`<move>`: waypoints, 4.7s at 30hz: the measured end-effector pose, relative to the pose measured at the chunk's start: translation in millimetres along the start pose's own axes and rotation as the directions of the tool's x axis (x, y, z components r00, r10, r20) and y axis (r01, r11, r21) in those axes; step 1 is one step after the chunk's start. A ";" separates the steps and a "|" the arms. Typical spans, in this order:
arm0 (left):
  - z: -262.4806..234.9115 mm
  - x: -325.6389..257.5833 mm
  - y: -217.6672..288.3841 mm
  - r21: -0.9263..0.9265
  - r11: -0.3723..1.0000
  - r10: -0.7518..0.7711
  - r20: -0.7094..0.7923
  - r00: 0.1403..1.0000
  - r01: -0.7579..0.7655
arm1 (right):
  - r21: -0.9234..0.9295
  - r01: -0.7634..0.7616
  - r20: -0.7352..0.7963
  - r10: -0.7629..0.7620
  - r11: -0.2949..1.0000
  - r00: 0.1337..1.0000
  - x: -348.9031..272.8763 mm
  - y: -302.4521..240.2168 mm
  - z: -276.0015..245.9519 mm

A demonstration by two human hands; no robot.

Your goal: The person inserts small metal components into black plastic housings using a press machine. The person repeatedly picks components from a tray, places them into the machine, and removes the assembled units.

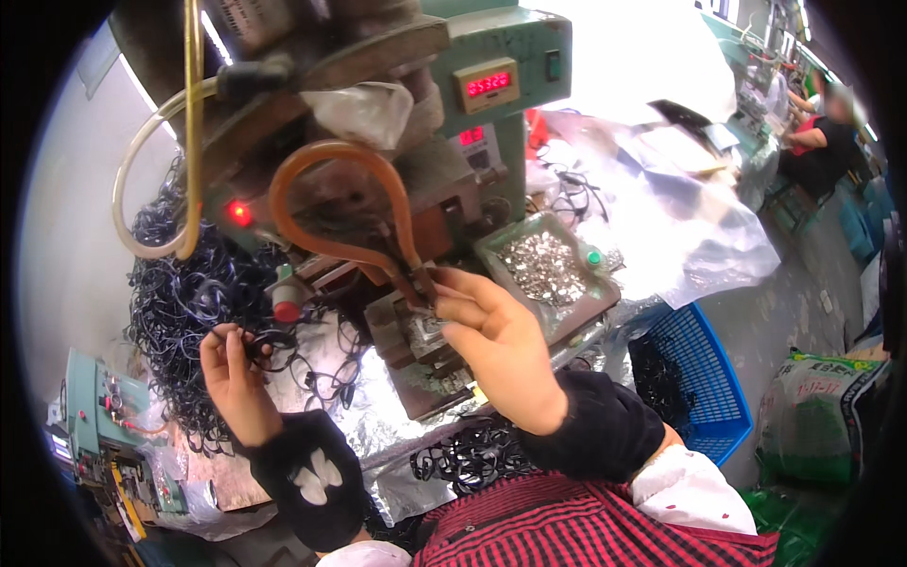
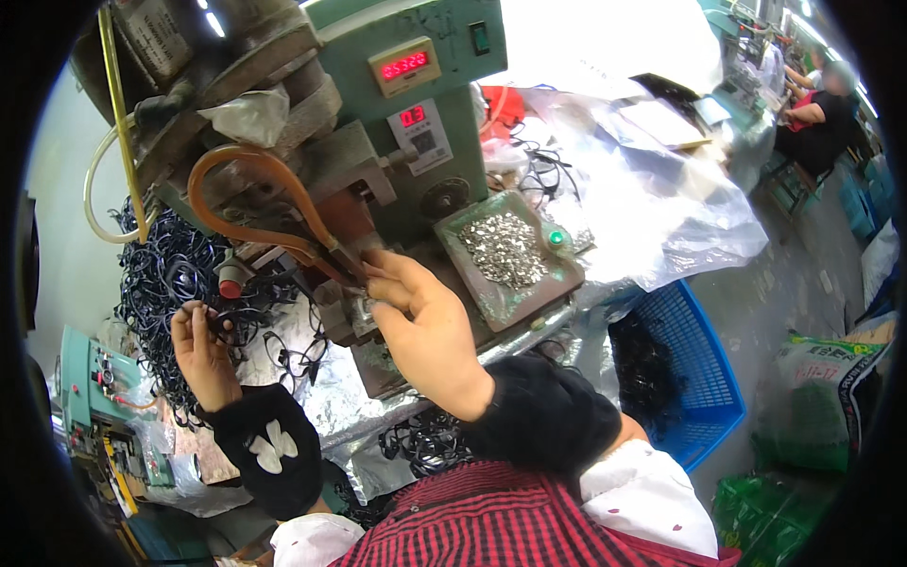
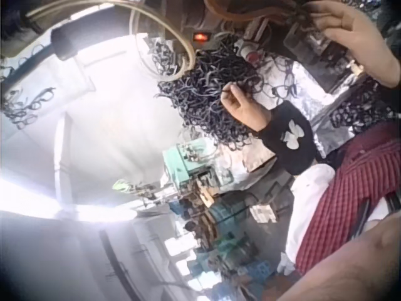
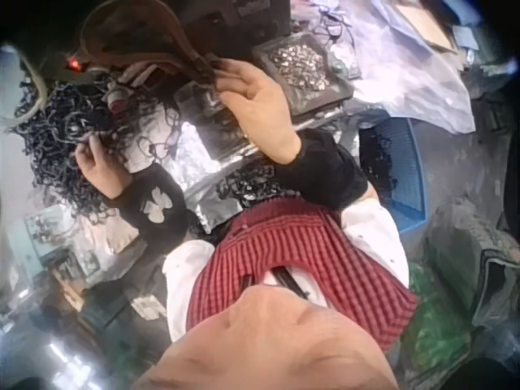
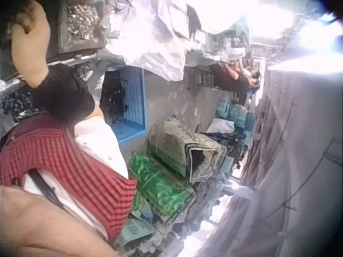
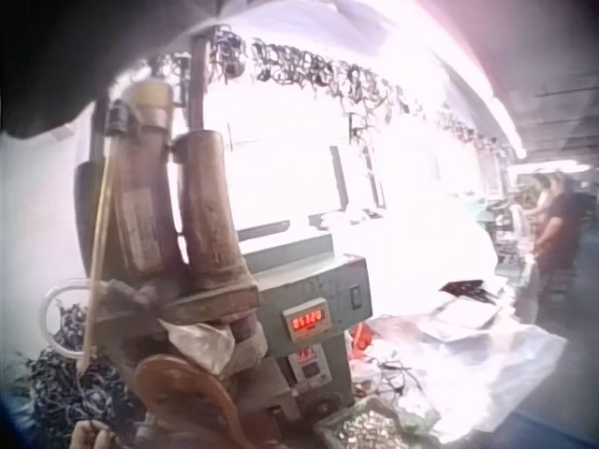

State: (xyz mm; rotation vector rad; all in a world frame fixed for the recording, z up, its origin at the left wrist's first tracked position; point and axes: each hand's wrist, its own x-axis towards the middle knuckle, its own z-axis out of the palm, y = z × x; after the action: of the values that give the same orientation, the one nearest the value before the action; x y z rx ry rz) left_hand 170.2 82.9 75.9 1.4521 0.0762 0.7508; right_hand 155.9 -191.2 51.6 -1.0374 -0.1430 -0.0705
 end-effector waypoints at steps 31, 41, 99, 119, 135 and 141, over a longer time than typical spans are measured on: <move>112.2 -90.5 39.3 -0.020 0.992 0.121 0.479 0.869 -0.127 | -0.947 0.309 0.207 -0.570 0.086 0.795 71.0 27.6 -126.9; 58.6 -101.1 27.8 0.296 0.813 0.425 0.286 0.859 -0.501 | -0.921 0.222 0.010 -0.549 0.321 0.836 46.4 35.4 -153.7; 118.0 -93.6 41.7 0.022 0.994 0.084 0.418 0.904 -0.103 | -0.937 0.240 0.085 -0.497 0.256 0.863 55.8 8.7 -144.5; -38.6 -18.9 -19.2 0.697 0.449 0.234 0.511 0.827 -0.558 | -0.825 0.159 -0.053 -0.355 0.543 0.933 47.2 12.2 -130.2; -83.8 9.3 -100.4 0.482 0.873 -0.168 0.145 0.975 0.078 | -0.765 0.061 -0.219 -0.349 0.641 0.911 -24.6 -14.9 -152.7; -24.7 -7.4 -84.2 -0.031 0.998 -0.048 0.079 0.996 0.051 | -0.713 0.448 0.195 -0.462 0.539 0.865 27.4 -15.4 -51.6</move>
State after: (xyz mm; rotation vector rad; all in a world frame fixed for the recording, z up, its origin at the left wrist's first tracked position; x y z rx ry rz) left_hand 187.4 105.8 -7.4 1.4415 0.0390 0.6511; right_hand 185.4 -243.2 43.1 -1.8122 -0.3965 -0.6761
